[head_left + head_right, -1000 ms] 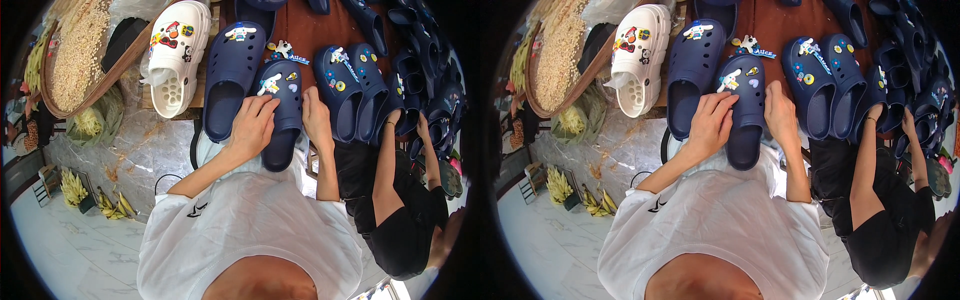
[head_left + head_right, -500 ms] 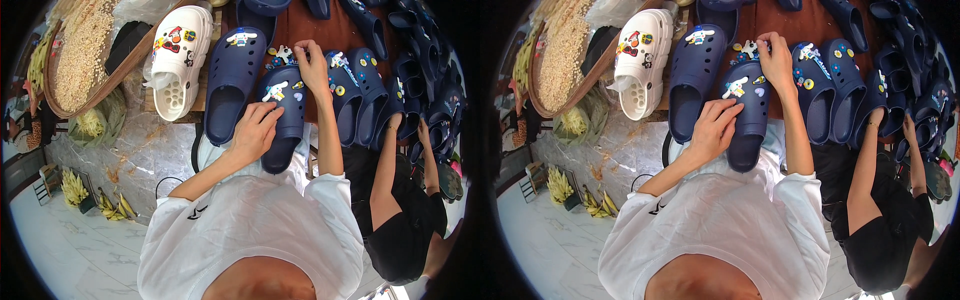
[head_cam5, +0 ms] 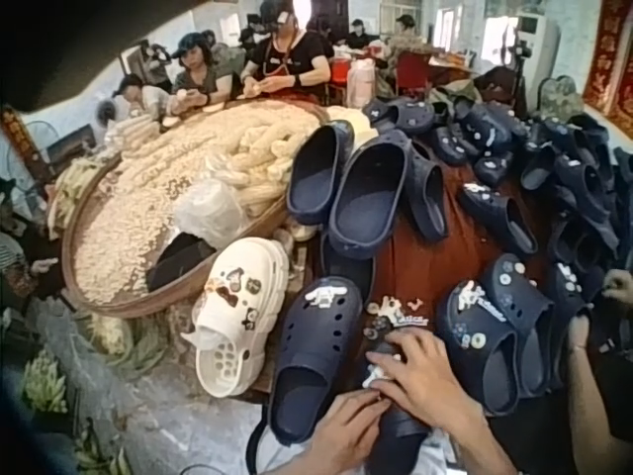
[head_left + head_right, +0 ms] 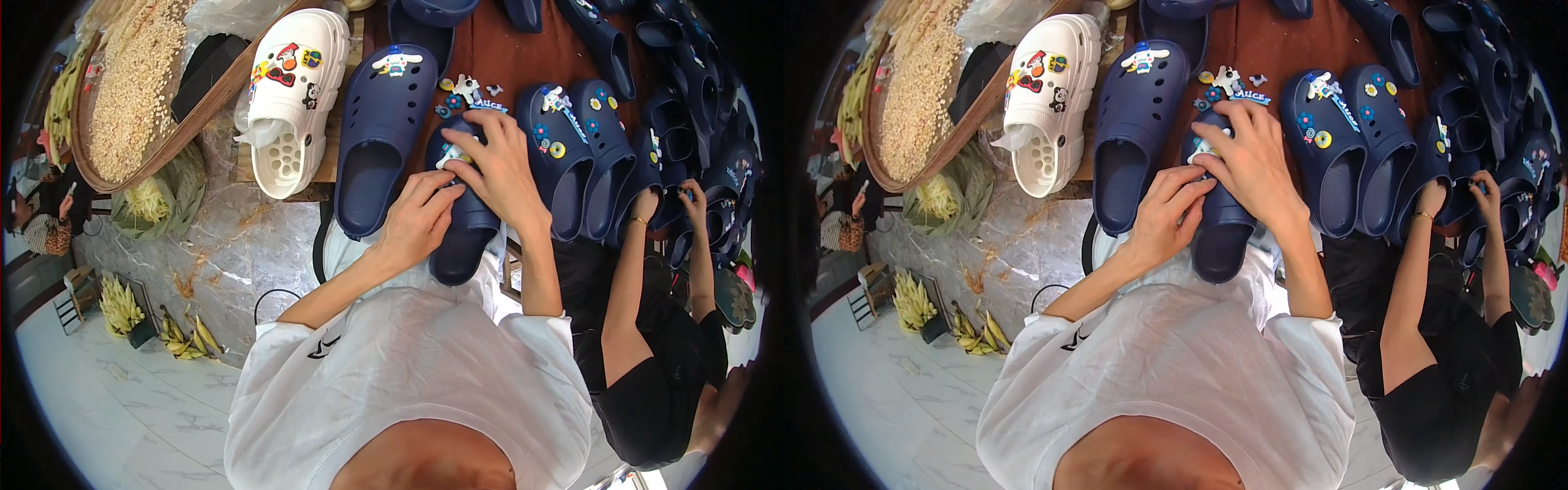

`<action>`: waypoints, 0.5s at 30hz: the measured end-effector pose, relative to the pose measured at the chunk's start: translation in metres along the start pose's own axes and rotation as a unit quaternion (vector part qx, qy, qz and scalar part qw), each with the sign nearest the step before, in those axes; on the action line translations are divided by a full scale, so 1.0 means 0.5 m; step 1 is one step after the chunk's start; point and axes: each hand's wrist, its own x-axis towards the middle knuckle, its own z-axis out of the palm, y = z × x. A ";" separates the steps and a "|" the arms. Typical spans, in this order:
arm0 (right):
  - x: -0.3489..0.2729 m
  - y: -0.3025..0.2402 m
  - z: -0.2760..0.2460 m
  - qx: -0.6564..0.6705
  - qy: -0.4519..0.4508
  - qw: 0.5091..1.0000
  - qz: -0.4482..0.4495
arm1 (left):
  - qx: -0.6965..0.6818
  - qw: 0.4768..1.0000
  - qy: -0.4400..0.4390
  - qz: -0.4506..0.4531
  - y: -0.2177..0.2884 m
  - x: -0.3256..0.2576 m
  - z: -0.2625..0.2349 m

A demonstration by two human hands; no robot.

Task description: The recorder is decorating blue rubber clogs by pushing small colorful charms through the ventilation holes.

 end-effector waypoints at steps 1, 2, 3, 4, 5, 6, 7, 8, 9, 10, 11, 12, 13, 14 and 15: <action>-0.003 -0.002 0.005 -0.027 -0.007 0.999 -0.023 | 0.000 1.000 0.000 -0.002 -0.001 0.001 0.000; -0.004 -0.004 0.009 -0.035 0.000 0.999 -0.029 | 0.000 1.000 0.001 -0.001 -0.002 0.000 0.002; -0.006 -0.006 0.011 -0.035 0.001 0.999 -0.030 | -0.003 1.000 0.008 -0.004 -0.003 -0.002 0.005; -0.007 -0.007 0.014 -0.029 -0.009 0.999 -0.025 | -0.006 1.000 0.014 -0.006 -0.004 -0.003 0.006; -0.008 -0.008 0.016 -0.023 -0.020 0.999 -0.020 | -0.005 1.000 0.015 -0.005 -0.004 -0.002 0.004; -0.007 -0.008 0.019 -0.023 -0.018 0.999 -0.020 | -0.001 1.000 0.010 -0.004 -0.005 -0.002 0.003; -0.007 -0.007 0.020 -0.003 -0.017 1.000 -0.015 | 0.004 1.000 0.006 -0.003 -0.004 -0.002 0.002; -0.006 -0.005 0.021 0.018 -0.015 1.000 -0.011 | 0.004 1.000 0.006 -0.002 -0.004 -0.003 0.000; -0.003 -0.002 0.023 0.017 -0.015 1.000 -0.011 | 0.003 1.000 -0.001 -0.006 -0.006 -0.005 -0.001; -0.001 0.002 0.024 0.026 -0.021 0.999 -0.020 | 0.003 1.000 -0.008 -0.012 -0.007 -0.007 0.000; 0.001 0.006 0.026 0.035 -0.028 0.999 -0.030 | 0.002 1.000 -0.008 -0.011 -0.008 -0.009 0.001; 0.000 0.009 0.028 0.034 -0.028 0.999 -0.029 | 0.005 1.000 -0.003 -0.007 -0.009 -0.011 0.003; 0.001 0.013 0.030 0.048 -0.038 0.998 -0.028 | 0.008 1.000 0.003 -0.002 -0.010 -0.010 0.004; 0.001 0.017 0.031 0.062 -0.049 0.996 -0.028 | 0.008 1.000 0.002 -0.002 -0.010 -0.010 0.004; 0.002 0.022 0.031 0.062 -0.049 0.996 -0.028 | 0.011 1.000 0.004 -0.003 -0.009 -0.011 0.003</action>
